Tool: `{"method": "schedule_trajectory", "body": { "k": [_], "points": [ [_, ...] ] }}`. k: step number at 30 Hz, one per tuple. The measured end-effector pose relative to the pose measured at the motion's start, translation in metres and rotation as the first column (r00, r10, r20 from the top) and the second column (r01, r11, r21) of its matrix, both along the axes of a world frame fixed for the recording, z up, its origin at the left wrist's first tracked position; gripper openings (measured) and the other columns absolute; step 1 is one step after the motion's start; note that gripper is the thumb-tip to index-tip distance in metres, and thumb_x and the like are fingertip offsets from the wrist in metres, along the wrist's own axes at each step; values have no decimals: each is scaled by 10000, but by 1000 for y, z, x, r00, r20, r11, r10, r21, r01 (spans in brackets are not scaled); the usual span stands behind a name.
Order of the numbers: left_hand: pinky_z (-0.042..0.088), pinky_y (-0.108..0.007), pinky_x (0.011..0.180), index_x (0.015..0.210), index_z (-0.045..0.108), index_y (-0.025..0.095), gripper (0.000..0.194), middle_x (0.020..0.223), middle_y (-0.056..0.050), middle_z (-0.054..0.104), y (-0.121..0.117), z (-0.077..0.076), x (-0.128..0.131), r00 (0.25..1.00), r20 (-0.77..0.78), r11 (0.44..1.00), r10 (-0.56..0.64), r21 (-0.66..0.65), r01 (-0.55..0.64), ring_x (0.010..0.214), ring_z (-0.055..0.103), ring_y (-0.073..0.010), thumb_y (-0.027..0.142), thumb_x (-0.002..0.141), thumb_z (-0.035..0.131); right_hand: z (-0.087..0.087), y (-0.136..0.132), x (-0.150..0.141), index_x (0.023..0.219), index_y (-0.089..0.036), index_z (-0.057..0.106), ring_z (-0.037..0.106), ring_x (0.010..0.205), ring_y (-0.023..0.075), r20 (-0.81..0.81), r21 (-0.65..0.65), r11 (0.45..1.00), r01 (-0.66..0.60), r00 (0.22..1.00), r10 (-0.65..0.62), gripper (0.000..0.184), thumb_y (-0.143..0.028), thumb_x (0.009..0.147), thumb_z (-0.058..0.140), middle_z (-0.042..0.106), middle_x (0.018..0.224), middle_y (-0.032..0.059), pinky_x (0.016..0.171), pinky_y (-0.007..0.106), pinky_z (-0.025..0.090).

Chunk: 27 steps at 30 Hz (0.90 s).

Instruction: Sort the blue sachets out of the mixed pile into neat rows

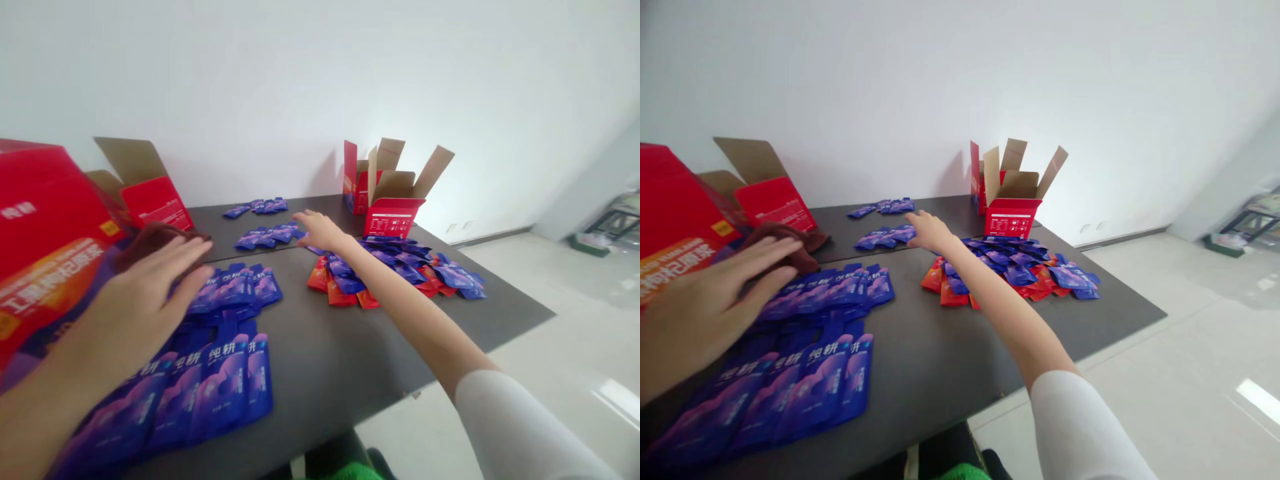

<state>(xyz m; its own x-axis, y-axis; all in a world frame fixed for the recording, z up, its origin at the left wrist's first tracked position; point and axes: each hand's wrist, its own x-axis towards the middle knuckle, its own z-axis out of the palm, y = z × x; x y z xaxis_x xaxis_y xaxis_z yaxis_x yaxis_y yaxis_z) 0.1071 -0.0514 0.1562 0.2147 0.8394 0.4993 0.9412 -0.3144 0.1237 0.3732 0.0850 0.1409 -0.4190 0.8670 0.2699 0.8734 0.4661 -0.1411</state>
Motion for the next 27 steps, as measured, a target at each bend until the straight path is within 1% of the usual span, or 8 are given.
{"method": "schedule_trajectory", "body": {
  "k": [2, 4, 8, 13, 16, 19, 23, 27],
  "points": [
    [309, -358, 1089, 1210, 522, 192, 484, 1274, -31, 548, 43, 15, 29, 994, -103, 998, -32, -53, 27, 1230, 445, -193, 417, 878, 251, -9, 31, 12, 1271, -158, 473, 518, 1139, 278, 131, -153, 980, 128, 986, -108, 637, -416, 724, 673, 538, 1235, 158, 923, 355, 423],
    [348, -374, 1053, 1242, 485, 183, 458, 1319, -55, 507, 88, 13, 48, 974, -228, 986, 0, -160, -38, 1225, 450, -209, 363, 886, 260, -22, 48, 16, 1260, -163, 487, 539, 1115, 283, 221, -242, 948, 208, 963, -155, 658, -435, 698, 694, 549, 1223, 163, 890, 345, 451],
    [466, -438, 894, 1185, 549, 201, 396, 1208, -125, 585, 159, -22, 63, 943, -334, 948, -9, -303, -98, 1074, 566, -304, 277, 831, 389, -45, 65, 7, 1239, -173, 516, 554, 1094, 309, 290, -304, 919, 250, 943, -161, 759, -387, 568, 798, 535, 1242, 179, 853, 371, 490],
    [481, -388, 854, 1224, 521, 188, 437, 1201, -163, 580, 200, -61, 71, 929, -365, 911, -62, -401, -97, 1051, 580, -301, 287, 805, 446, -53, 89, 0, 1230, -125, 529, 544, 1108, 310, 324, -319, 915, 247, 936, -140, 729, -374, 593, 782, 538, 1241, 183, 865, 382, 499],
    [460, -369, 885, 1220, 525, 171, 444, 1205, -167, 577, 210, -69, 71, 934, -346, 909, -87, -412, -68, 1064, 574, -284, 308, 804, 450, -52, 96, -3, 1170, -80, 574, 568, 1070, 312, 341, -313, 929, 200, 936, -87, 658, -276, 581, 791, 574, 1184, 198, 840, 368, 513],
    [435, -355, 920, 1196, 546, 181, 424, 1200, -140, 588, 212, -60, 69, 945, -309, 917, -108, -397, -25, 1086, 563, -263, 331, 815, 437, -48, 91, -7, 1119, -68, 604, 581, 1053, 298, 337, -256, 957, 133, 941, -41, 456, -149, 680, 698, 593, 1141, 207, 841, 362, 509],
    [405, -377, 957, 1220, 521, 185, 436, 1244, -112, 562, 189, -19, 62, 962, -257, 951, -94, -308, 10, 1139, 523, -251, 370, 856, 369, -30, 72, -9, 1126, -83, 591, 572, 1072, 278, 292, -124, 990, 74, 956, -35, 340, -52, 804, 488, 585, 1132, 218, 852, 368, 495],
    [429, -512, 889, 1162, 576, 240, 495, 1056, -99, 654, 129, 28, 59, 985, -163, 996, 56, -57, -67, 1051, 567, -298, 514, 874, 282, 7, 39, -3, 1045, -90, 608, 598, 1004, 275, 187, 118, 992, 32, 981, -54, 274, -64, 812, 466, 607, 1064, 205, 806, 357, 502]
  ]
}}
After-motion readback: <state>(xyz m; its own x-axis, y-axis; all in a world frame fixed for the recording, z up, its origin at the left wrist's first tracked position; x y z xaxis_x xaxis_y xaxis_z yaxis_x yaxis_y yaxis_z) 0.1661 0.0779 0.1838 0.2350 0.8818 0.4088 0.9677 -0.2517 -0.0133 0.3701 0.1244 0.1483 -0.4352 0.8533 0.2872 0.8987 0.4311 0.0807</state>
